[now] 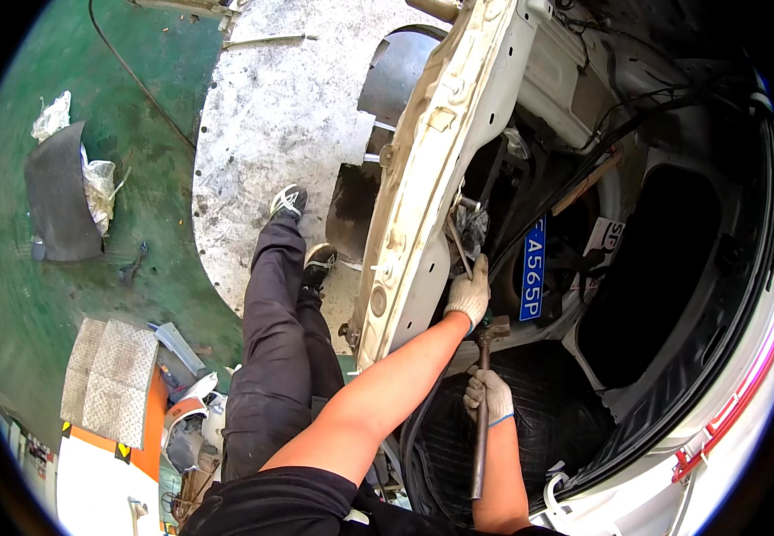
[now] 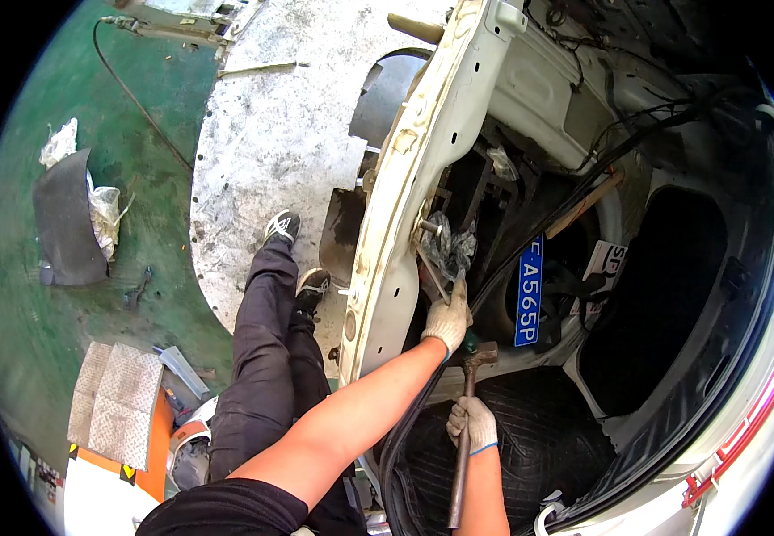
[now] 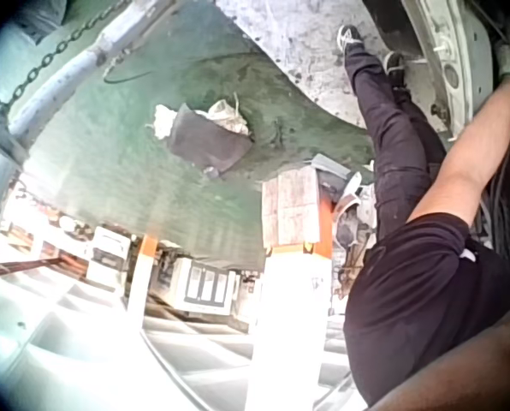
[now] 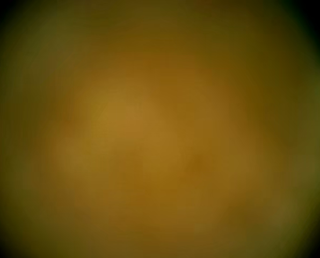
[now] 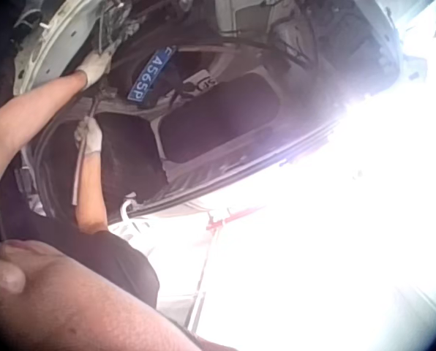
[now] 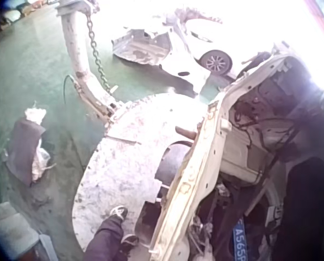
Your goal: The person places a plastic bag over their head, then walks to a white car and uses a screwdriver and hammer to work on the rear bumper area, prying and striking components near the license plate.
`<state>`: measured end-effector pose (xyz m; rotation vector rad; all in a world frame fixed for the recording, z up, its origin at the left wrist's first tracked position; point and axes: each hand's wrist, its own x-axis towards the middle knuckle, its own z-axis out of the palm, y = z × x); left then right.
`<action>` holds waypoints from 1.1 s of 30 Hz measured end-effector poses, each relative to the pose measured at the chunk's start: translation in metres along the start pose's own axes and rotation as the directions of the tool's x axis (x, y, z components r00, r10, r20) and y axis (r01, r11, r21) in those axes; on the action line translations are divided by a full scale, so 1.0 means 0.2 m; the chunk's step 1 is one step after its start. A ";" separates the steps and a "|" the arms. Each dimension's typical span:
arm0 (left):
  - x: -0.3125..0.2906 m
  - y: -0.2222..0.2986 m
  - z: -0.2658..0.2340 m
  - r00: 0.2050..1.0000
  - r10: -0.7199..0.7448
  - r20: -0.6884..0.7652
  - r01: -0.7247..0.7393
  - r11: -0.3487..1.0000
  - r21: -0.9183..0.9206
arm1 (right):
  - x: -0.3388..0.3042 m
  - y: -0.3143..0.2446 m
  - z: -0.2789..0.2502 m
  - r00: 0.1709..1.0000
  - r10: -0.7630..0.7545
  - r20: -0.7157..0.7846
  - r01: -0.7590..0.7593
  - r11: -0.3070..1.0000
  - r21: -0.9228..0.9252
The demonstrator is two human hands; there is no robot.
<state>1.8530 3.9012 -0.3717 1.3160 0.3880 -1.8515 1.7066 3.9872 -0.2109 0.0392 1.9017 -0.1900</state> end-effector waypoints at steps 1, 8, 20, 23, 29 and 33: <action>-0.02 0.00 0.00 1.000 -0.010 -0.001 0.010 0.999 0.051 | 0.00 0.01 -0.04 1.000 0.007 -0.018 -0.007 1.000 0.019; 0.05 -0.04 0.01 0.996 0.032 -0.083 -0.033 0.999 -0.003 | -0.04 -0.09 0.01 0.995 -0.103 -0.001 0.098 0.947 -0.305; 0.08 -0.07 0.01 0.997 0.000 -0.079 0.002 1.000 0.021 | 0.08 -0.09 -0.19 0.984 0.027 -0.177 -0.031 0.999 -0.024; 0.08 -0.05 -0.03 0.996 0.020 -0.088 -0.010 0.994 0.109 | -0.01 -0.11 0.06 0.995 -0.055 -0.083 0.022 0.934 -0.355; -0.05 0.01 -0.01 0.997 0.010 -0.071 -0.017 0.995 -0.098 | -0.07 0.03 -0.07 0.999 -0.048 -0.012 0.042 0.953 -0.300; -0.10 -0.04 -0.01 0.998 -0.008 0.061 0.019 0.984 -0.177 | 0.04 0.05 -0.12 0.994 0.057 -0.096 -0.071 0.987 -0.146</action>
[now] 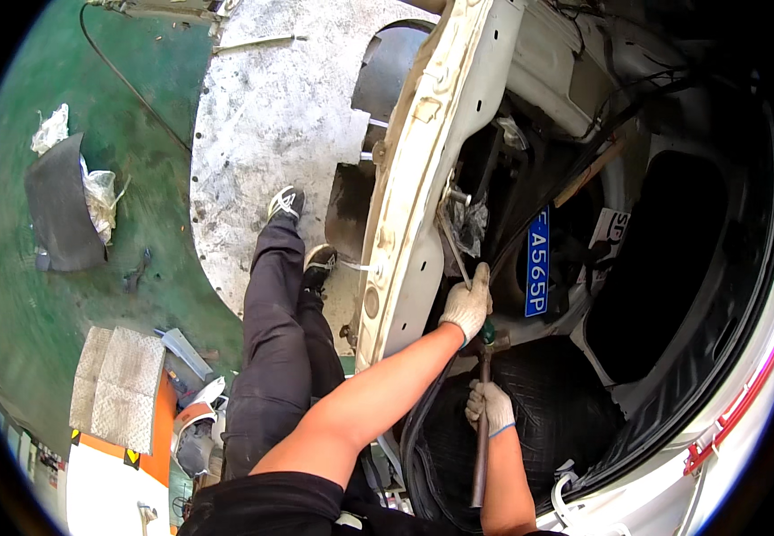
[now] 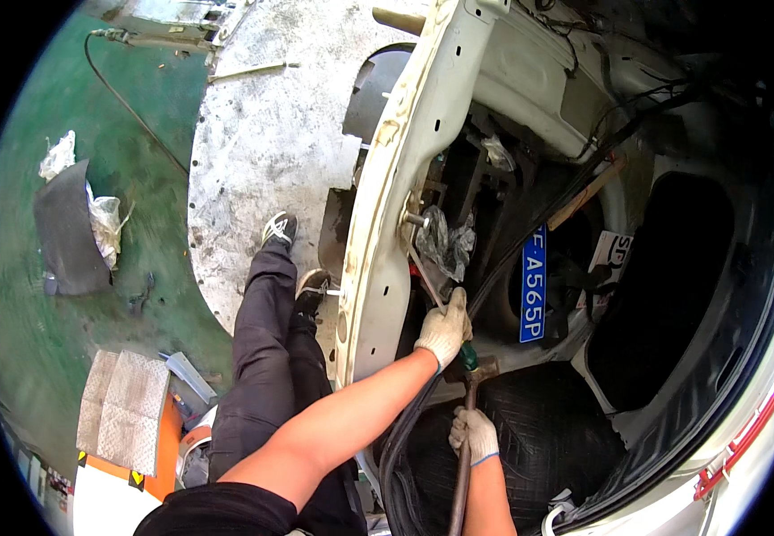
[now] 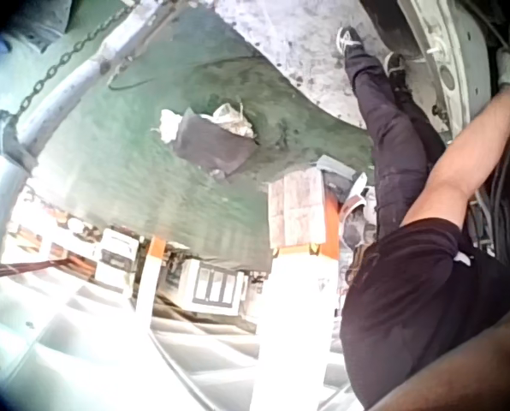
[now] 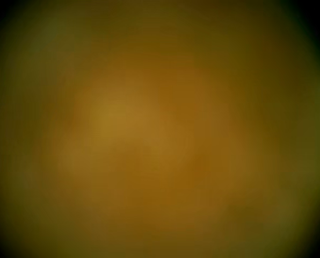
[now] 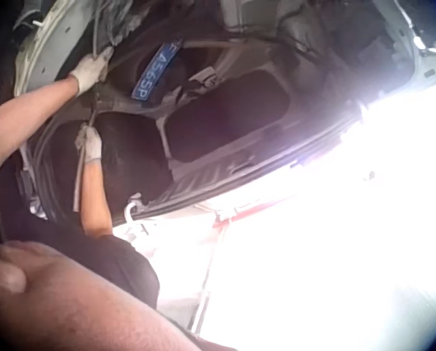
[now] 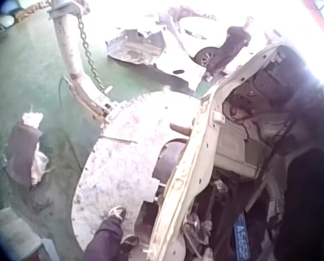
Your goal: The person places a plastic bag over their head, then walks to a white car and uses a screwdriver and hammer to work on the rear bumper area, prying and striking components near the license plate.
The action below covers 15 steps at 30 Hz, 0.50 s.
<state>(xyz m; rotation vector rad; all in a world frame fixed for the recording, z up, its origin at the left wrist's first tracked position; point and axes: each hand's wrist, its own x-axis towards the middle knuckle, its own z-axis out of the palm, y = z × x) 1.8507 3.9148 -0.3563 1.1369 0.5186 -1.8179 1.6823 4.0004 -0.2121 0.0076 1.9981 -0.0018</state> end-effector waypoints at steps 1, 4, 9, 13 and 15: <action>-0.03 0.03 0.00 1.000 -0.004 -0.018 0.004 1.000 0.016 | -0.01 0.02 -0.02 0.997 0.067 -0.040 -0.066 0.998 0.013; 0.09 -0.02 -0.02 0.999 0.015 -0.034 -0.009 0.985 0.174 | -0.02 0.06 -0.03 0.997 0.075 0.022 -0.077 0.986 0.150; 0.19 -0.07 0.00 0.985 0.076 -0.152 -0.031 0.960 0.279 | -0.05 0.05 0.00 0.999 0.046 0.024 -0.048 0.989 0.140; 0.21 -0.05 0.03 0.992 0.071 -0.102 -0.056 0.988 0.143 | -0.01 -0.02 0.02 0.998 -0.017 0.062 0.005 0.983 0.184; 0.21 -0.02 0.03 0.994 0.076 -0.081 -0.066 0.991 0.117 | -0.04 -0.08 0.09 0.990 -0.121 0.076 0.114 0.990 0.082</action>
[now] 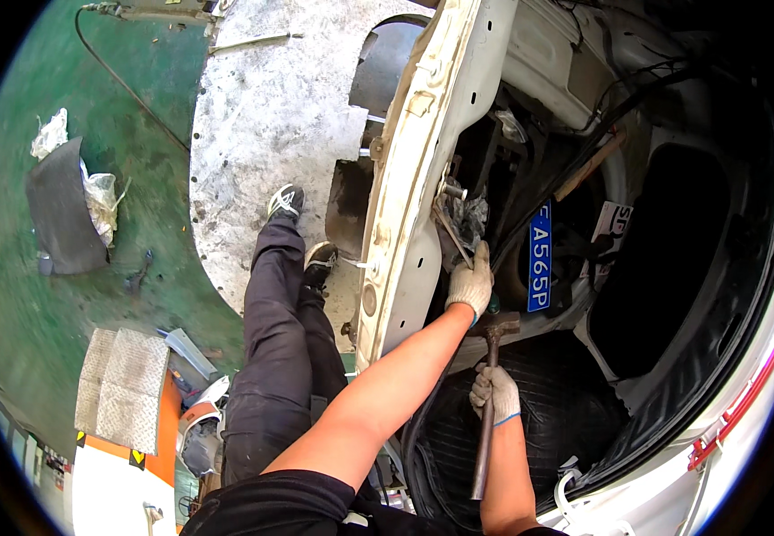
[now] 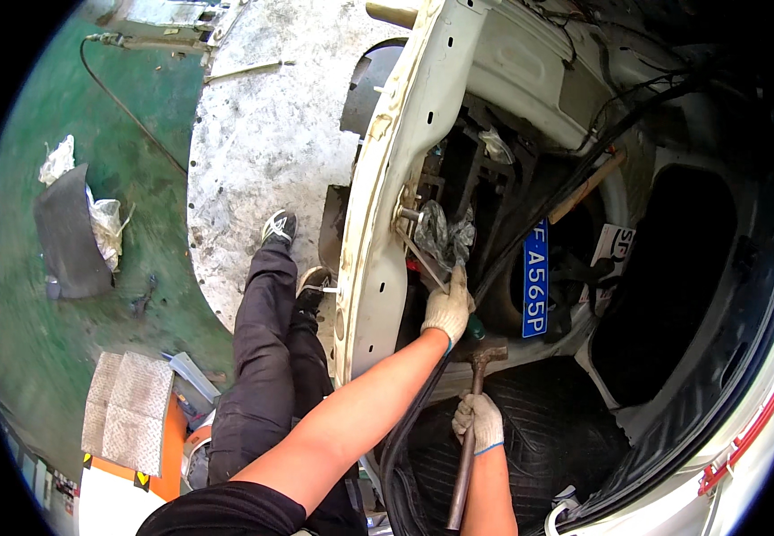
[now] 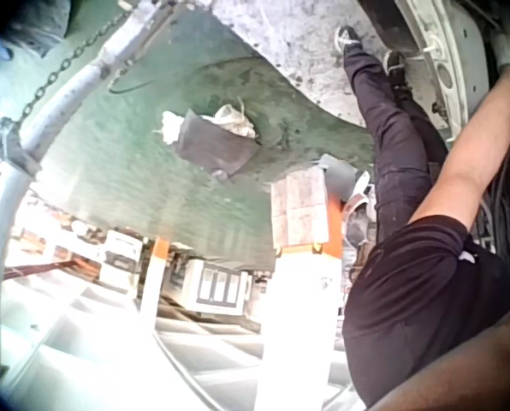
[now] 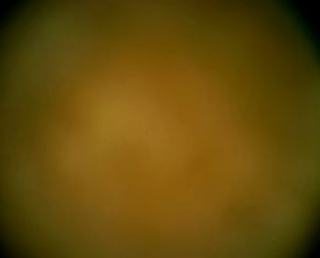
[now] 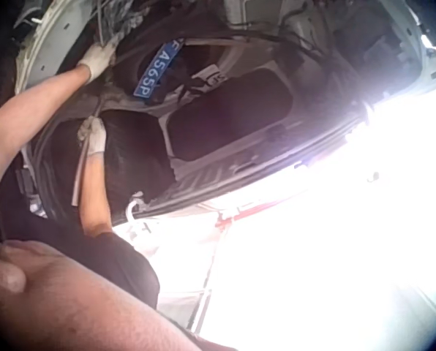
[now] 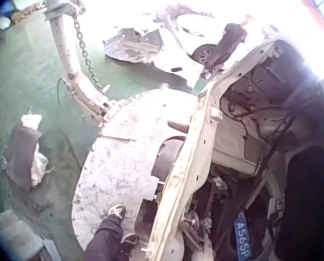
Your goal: The person places a plastic bag over their head, then walks to a white car and uses a screwdriver and hammer to work on the rear bumper area, prying and striking components near the license plate.
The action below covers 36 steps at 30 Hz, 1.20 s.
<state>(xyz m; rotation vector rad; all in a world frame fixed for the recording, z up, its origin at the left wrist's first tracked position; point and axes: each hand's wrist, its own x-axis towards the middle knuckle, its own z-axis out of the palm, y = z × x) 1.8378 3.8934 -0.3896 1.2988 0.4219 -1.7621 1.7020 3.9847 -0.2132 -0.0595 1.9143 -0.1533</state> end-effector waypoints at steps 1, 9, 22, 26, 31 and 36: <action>-0.02 0.00 0.00 1.000 0.000 -0.002 0.000 1.000 0.025 | -0.03 -0.02 0.02 0.999 -0.048 0.010 0.048 0.997 -0.056; -0.07 0.07 -0.02 1.000 -0.009 -0.018 0.011 0.994 0.106 | -0.01 -0.05 -0.21 0.985 -0.012 -0.170 0.008 1.000 -0.029; -0.06 0.10 0.03 0.995 0.055 0.088 -0.060 0.997 0.054 | -0.09 0.03 -0.03 0.998 -0.053 -0.030 0.037 0.920 -0.390; -0.13 0.09 -0.02 0.990 -0.041 0.135 0.014 0.981 0.192 | -0.05 0.13 -0.15 0.998 0.061 -0.023 -0.063 0.993 -0.101; -0.14 0.17 -0.01 0.982 -0.114 0.149 0.105 0.992 0.069 | -0.02 0.17 -0.21 0.987 0.142 -0.068 -0.140 0.989 0.041; -0.16 0.17 0.00 0.981 -0.133 0.141 0.120 0.988 0.095 | -0.01 0.14 -0.27 0.979 0.135 -0.151 -0.124 0.989 0.086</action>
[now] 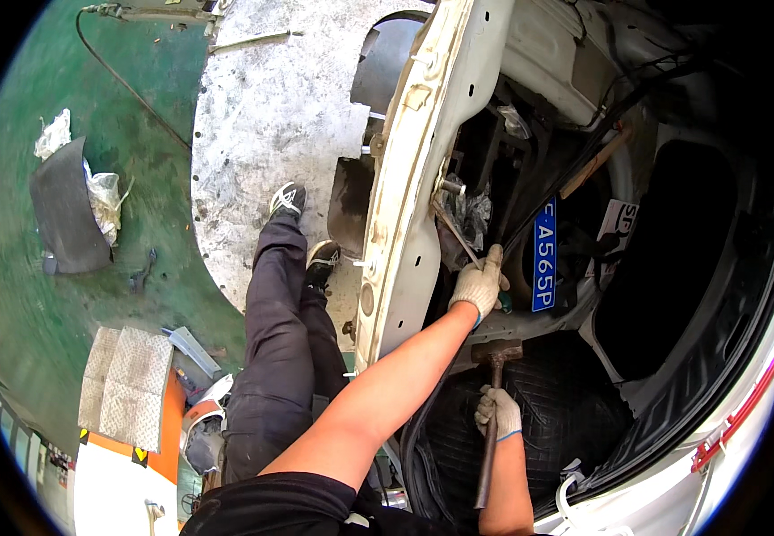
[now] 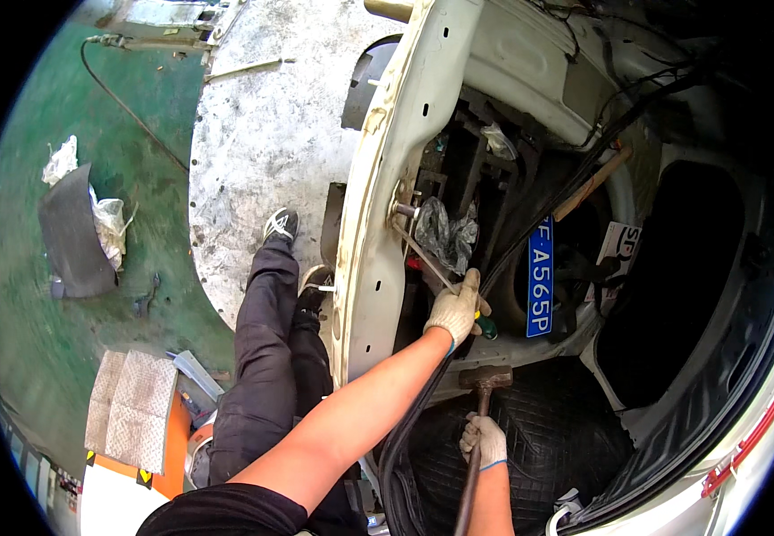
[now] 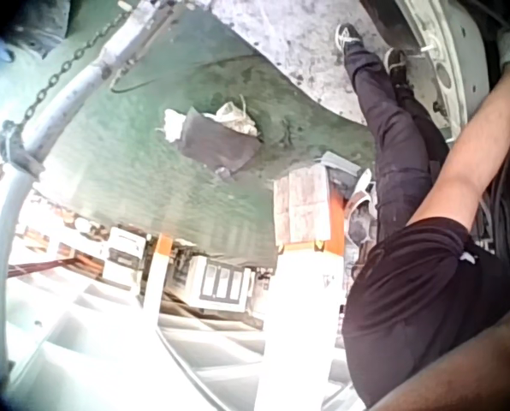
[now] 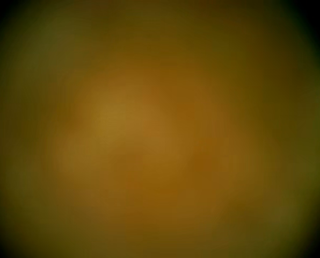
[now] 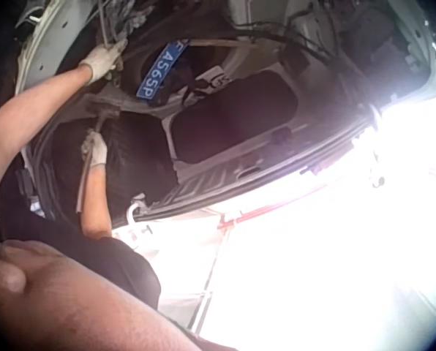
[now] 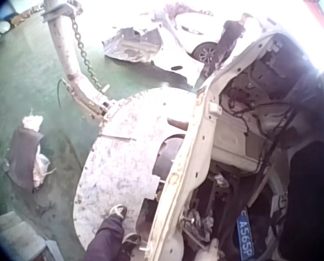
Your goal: The person places a plastic bag over their head, then walks to a white car and uses a screwdriver and hammer to work on the rear bumper area, prying and striking components near the license plate.
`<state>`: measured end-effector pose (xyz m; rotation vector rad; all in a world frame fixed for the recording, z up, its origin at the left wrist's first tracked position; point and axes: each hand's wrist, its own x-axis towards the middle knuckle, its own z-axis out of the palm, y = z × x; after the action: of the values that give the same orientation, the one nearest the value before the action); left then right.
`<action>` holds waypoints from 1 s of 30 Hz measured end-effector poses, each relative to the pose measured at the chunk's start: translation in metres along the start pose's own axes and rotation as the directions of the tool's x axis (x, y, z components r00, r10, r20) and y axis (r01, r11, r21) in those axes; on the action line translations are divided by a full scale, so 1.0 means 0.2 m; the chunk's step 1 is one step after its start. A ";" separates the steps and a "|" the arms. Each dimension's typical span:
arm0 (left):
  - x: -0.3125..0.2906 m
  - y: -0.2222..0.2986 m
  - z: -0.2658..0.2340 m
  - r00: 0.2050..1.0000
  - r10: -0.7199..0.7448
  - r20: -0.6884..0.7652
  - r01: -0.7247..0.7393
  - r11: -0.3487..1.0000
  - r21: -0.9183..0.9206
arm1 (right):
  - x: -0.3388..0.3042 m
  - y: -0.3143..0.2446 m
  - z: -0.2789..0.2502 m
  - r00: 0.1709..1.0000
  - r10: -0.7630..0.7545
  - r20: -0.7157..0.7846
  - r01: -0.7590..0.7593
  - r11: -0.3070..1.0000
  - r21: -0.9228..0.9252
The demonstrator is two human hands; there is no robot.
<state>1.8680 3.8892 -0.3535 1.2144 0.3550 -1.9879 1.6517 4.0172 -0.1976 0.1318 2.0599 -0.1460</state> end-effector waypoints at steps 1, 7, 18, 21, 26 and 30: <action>0.00 0.00 0.00 1.000 0.003 0.011 -0.003 1.000 0.003 | 0.01 0.00 -0.02 1.000 -0.001 0.018 0.001 0.999 0.044; 0.00 0.01 -0.01 1.000 -0.003 0.009 0.003 1.000 -0.008 | 0.04 -0.04 -0.10 1.000 -0.030 -0.002 0.030 0.997 0.075; 0.01 -0.01 -0.02 0.998 0.054 -0.042 -0.053 0.998 0.016 | -0.12 -0.24 0.26 0.964 -0.176 0.199 0.234 0.916 -0.326; 0.07 -0.05 -0.04 0.992 0.119 -0.048 -0.117 0.992 0.046 | -0.19 -0.21 0.21 0.954 -0.287 0.083 0.261 0.665 -0.700; -0.02 -0.03 0.00 0.999 0.027 0.024 -0.028 0.999 0.019 | -0.05 -0.14 -0.06 0.985 -0.172 0.022 0.166 0.902 -0.398; -0.01 -0.03 -0.02 0.999 0.031 0.021 -0.031 0.999 0.023 | 0.05 -0.11 -0.20 0.993 -0.084 -0.080 0.069 0.981 -0.180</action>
<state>1.8667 3.8961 -0.3542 1.2060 0.3023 -1.9817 1.6086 4.0023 -0.1856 -0.0519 2.1555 -0.0041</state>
